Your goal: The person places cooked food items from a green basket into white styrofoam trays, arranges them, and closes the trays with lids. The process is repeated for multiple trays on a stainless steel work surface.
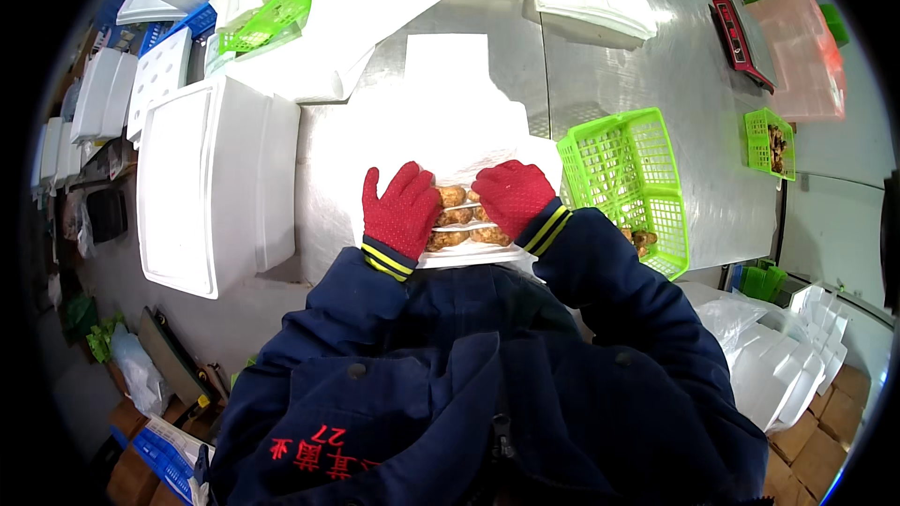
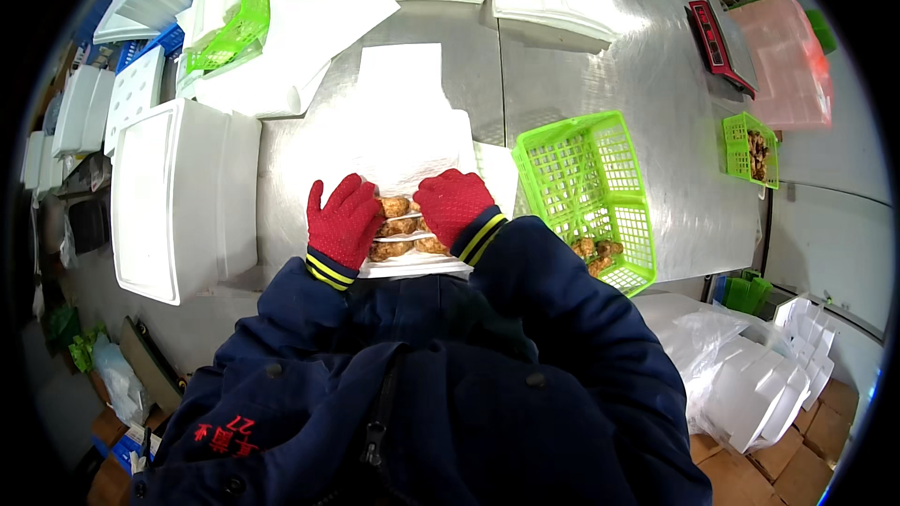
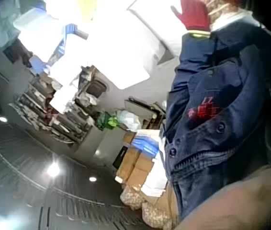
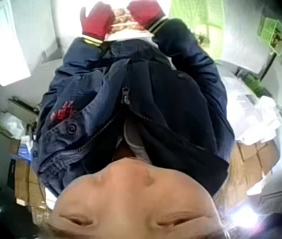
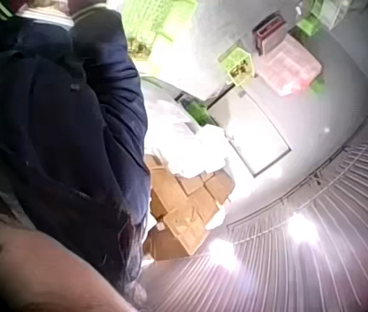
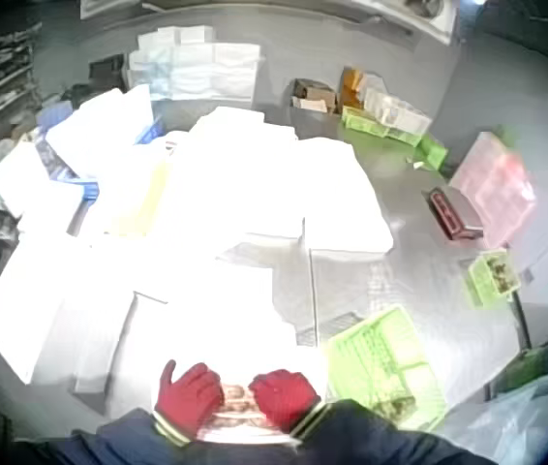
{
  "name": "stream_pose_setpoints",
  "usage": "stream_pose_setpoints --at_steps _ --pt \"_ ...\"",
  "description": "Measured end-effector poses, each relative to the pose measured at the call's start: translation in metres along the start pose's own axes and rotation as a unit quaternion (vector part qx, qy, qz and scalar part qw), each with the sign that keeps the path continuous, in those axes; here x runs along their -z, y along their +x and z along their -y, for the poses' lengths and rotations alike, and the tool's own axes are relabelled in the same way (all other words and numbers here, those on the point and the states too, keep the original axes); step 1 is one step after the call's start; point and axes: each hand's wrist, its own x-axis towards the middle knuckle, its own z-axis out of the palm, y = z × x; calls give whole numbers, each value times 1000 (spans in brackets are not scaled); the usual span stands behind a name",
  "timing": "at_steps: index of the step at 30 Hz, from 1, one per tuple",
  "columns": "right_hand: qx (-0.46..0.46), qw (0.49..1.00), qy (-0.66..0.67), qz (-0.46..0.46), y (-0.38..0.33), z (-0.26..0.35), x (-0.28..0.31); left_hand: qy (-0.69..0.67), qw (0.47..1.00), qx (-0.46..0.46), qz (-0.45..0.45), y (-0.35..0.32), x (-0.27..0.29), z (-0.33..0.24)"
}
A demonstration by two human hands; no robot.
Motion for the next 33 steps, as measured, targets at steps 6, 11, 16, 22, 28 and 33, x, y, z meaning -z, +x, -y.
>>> stream_pose_setpoints --at_steps 6,11,16,22,28,33 --pt "-173 911 63 -369 33 -56 7 -191 971 57 -132 14 11 12" --pt "-56 963 162 -211 52 -111 -15 -248 930 208 -172 23 -2 29" --pt "-151 880 353 -278 17 -57 11 -297 920 221 -129 13 -11 40" --pt "-110 865 417 -256 -16 -47 1 -310 921 230 -54 20 -18 34" --pt "-132 891 293 -322 -15 -47 -24 -376 891 237 -89 2 -32 37" --pt "-129 912 308 -237 -3 -47 -27 -394 849 345 -76 -4 -29 26"
